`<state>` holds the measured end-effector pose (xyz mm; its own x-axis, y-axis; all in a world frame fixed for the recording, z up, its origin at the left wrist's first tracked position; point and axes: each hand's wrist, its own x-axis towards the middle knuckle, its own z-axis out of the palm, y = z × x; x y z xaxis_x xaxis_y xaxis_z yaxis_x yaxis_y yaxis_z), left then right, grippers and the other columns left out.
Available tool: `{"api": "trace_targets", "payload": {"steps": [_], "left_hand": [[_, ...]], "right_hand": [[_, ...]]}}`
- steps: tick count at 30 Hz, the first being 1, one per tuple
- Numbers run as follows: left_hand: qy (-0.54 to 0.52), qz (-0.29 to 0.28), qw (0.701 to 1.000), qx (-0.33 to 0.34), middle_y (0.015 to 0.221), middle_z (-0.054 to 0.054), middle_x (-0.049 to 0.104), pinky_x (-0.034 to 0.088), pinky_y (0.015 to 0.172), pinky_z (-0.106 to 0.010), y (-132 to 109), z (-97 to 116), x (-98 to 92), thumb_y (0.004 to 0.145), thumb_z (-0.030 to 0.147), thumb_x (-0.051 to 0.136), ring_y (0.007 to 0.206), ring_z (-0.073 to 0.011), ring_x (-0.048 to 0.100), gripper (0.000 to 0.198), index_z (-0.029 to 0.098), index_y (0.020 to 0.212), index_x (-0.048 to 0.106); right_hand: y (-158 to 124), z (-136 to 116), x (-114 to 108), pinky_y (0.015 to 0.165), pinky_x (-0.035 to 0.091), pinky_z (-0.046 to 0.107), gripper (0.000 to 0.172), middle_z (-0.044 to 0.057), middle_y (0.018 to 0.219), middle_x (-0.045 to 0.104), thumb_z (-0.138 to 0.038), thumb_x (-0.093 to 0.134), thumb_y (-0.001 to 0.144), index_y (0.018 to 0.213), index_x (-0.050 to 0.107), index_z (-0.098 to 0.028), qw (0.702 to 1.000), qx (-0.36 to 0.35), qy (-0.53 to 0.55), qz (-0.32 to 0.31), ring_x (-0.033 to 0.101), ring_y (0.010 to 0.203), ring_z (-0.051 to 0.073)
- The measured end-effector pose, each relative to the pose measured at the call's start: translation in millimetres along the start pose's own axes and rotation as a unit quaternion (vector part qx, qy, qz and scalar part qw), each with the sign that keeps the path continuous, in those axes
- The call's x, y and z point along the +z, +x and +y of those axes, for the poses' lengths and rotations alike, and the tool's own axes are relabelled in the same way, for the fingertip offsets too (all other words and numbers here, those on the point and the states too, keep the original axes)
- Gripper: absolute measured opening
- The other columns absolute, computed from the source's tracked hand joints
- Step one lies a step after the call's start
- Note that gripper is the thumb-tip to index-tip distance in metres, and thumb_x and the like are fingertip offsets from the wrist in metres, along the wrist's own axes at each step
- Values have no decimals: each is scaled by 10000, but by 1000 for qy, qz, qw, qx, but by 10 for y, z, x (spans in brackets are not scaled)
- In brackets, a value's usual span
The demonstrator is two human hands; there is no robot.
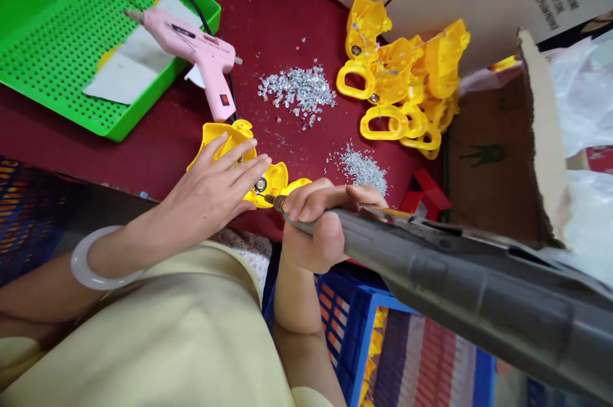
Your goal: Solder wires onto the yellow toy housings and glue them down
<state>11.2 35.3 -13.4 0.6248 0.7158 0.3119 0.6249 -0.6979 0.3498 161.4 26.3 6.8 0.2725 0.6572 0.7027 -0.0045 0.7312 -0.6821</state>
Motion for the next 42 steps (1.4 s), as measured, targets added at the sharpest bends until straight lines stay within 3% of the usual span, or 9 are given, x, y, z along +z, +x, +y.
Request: {"api": "trace_targets", "payload": {"steps": [8,17,21,23,27,29,32,36,42], "left_hand": [[-26,28,999,-1,1353,-167,576,354,1128,-563,-36,-11,21,911,95,515,1346,-331,456,434,40,1339,471],[-36,5,999,31,1351,-143,582,352,1142,-508,1,-111,-6,850,203,675,1359,-317,440,539,91,1342,485],[-32,-14,994,101,1398,-127,545,327,1156,-470,-7,-216,-106,847,215,679,1367,-288,431,559,127,1359,475],[-35,16,992,117,1414,-140,522,330,1141,-473,-51,-229,-153,868,264,657,1364,-285,424,536,134,1356,477],[10,149,989,-16,1171,-153,635,423,950,-467,-135,-122,-136,913,347,581,1148,-301,533,369,108,1194,586],[45,161,982,-92,1080,-146,642,421,867,-459,-131,-40,-76,911,350,579,1053,-302,544,332,104,1130,614],[73,149,975,-147,1031,-139,640,396,821,-458,-63,47,1,908,366,580,994,-303,538,317,106,1084,627],[77,159,970,-169,970,-117,677,365,823,-463,26,73,22,894,330,607,966,-303,539,285,119,1085,613],[94,186,968,-142,855,-64,702,345,810,-454,37,20,67,897,152,549,941,-277,566,111,183,950,641]], "right_hand": [[4,-32,72,343,379,171,101,-103,545,385,-300,569,881,971,529,-276,997,27,-48,-62,405,386,72],[67,-115,127,331,334,203,150,-100,537,350,-342,488,887,1013,490,-260,996,17,-78,-38,352,364,88],[172,-375,-186,316,287,209,187,-86,541,355,-315,480,860,1004,579,-249,993,-46,-99,32,308,366,87],[176,-477,-434,325,290,225,191,-91,519,390,-343,542,809,963,603,-248,984,-61,-141,91,316,366,93],[-1,-567,-921,366,336,287,225,-84,488,477,-292,621,666,882,620,-229,925,-37,-265,269,374,376,119],[-133,-585,-1106,379,348,315,252,-75,471,487,-273,638,596,843,640,-225,896,-11,-307,320,387,377,132],[-281,-620,-1297,402,376,389,275,-35,484,515,-309,644,568,833,695,-252,864,-5,-366,344,433,392,178],[-323,-693,-1411,440,347,491,286,34,567,567,-386,659,577,840,766,-354,831,-89,-414,359,465,418,229],[-287,-762,-1394,437,372,525,271,42,594,542,-389,664,607,854,769,-425,826,-66,-426,363,465,427,231]]}}
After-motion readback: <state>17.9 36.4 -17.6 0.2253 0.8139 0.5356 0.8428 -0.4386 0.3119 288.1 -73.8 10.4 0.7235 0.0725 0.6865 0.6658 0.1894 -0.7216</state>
